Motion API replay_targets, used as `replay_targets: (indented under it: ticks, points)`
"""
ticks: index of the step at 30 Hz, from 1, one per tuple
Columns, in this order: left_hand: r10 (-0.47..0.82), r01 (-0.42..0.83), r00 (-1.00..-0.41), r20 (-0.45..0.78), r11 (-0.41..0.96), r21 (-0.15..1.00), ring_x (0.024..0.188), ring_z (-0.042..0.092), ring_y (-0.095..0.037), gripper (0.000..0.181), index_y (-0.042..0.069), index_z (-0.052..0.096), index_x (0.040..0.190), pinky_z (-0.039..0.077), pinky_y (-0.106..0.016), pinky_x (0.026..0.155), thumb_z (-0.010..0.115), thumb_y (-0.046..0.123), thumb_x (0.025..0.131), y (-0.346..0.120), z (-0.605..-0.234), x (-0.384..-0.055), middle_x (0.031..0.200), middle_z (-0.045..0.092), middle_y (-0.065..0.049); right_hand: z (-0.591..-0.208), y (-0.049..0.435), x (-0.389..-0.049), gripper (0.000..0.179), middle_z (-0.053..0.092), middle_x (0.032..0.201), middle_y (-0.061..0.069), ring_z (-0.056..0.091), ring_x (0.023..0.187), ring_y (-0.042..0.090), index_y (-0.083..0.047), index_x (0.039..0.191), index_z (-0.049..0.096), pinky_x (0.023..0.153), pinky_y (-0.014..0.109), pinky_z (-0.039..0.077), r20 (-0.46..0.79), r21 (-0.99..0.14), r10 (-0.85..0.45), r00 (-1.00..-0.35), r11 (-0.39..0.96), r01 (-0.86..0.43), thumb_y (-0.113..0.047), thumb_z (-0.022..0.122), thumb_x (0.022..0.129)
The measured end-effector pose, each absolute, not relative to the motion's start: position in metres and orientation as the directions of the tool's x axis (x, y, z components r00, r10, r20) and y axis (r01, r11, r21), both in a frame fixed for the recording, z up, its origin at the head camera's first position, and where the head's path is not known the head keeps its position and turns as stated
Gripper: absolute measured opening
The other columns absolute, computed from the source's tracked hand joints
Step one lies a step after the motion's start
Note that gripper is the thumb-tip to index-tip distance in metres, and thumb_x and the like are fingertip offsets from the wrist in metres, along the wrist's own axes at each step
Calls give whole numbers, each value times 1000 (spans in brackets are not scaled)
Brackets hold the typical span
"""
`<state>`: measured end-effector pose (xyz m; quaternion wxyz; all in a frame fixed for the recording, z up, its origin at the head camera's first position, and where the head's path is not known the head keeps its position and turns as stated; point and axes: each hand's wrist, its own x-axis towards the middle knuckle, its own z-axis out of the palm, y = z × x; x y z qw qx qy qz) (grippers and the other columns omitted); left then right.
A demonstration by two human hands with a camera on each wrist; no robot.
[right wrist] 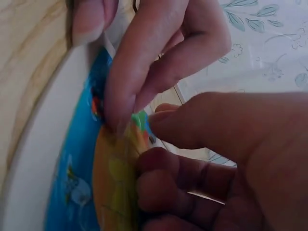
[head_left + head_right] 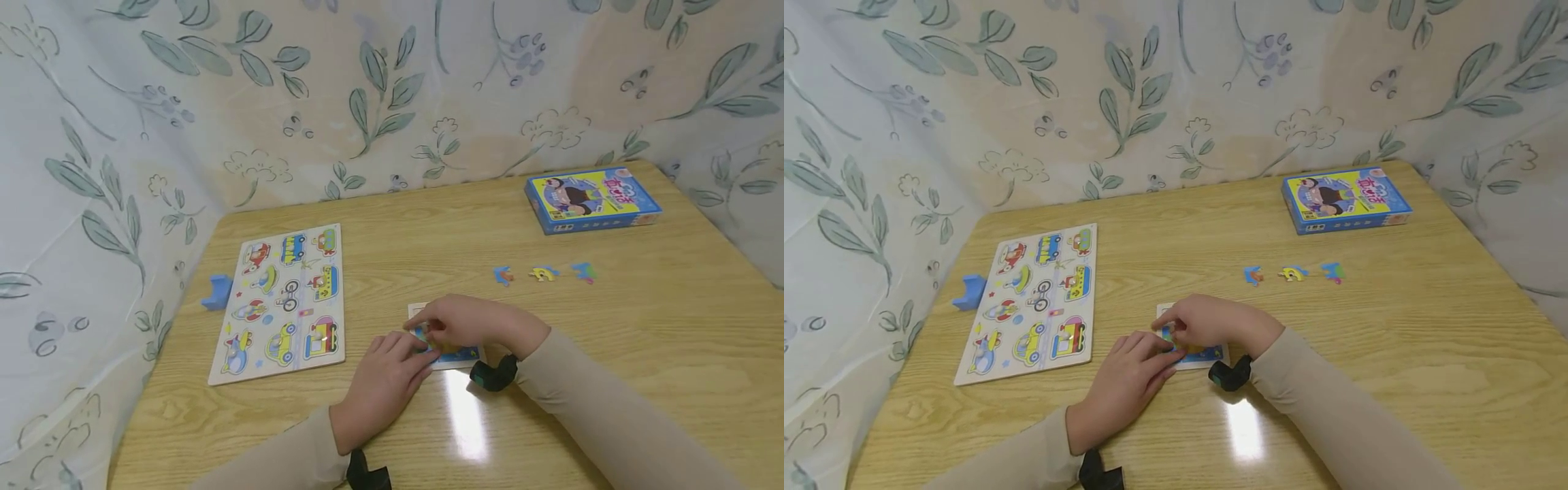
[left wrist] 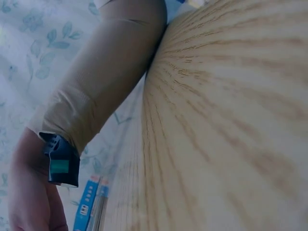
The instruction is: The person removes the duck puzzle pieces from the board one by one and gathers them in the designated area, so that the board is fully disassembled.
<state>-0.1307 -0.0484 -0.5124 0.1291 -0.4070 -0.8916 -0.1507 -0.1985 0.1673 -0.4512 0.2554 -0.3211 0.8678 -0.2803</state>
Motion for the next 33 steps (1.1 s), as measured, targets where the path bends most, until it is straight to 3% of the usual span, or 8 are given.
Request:
replay_targets:
  ticks: [7,14,20,26,33]
  points:
    - [687,762,-640,343,625,171,113,56,-16,27,25,77,129,46,-34,91,70,29,103,-48,-512,-130,122,64,7,-455,169,-201,15,59,84,-5,53,71,9,-9,120,69,69,28,48,-231,-655,-674,-702,641,-401,-13,62,107]
    - [682,757,-644,346,633,162,112,56,-16,27,25,77,130,46,-33,91,69,29,104,-48,-512,-131,121,64,7,-455,165,-202,16,65,92,-3,57,78,11,-8,119,69,75,31,50,-230,-637,-636,-737,671,-379,-12,62,106]
    - [678,768,-631,377,616,175,111,56,-16,26,24,78,128,46,-33,89,70,27,103,-49,-516,-132,118,66,7,-457,164,-200,13,60,85,-3,53,73,11,-5,115,70,71,29,48,-227,-667,-643,-732,650,-364,-10,62,106]
    - [683,766,-635,361,617,181,111,56,-15,27,23,77,130,46,-32,89,69,27,104,-49,-515,-132,120,66,7,-458,166,-200,12,59,98,2,54,87,16,-7,114,69,80,33,49,-233,-697,-628,-742,640,-322,-12,65,105]
    - [685,767,-635,358,614,187,111,55,-15,27,23,77,130,46,-32,89,68,26,104,-49,-514,-132,120,64,7,-457,167,-202,3,62,93,0,55,84,16,-9,103,64,78,32,48,-228,-757,-668,-708,579,-302,-9,66,104]
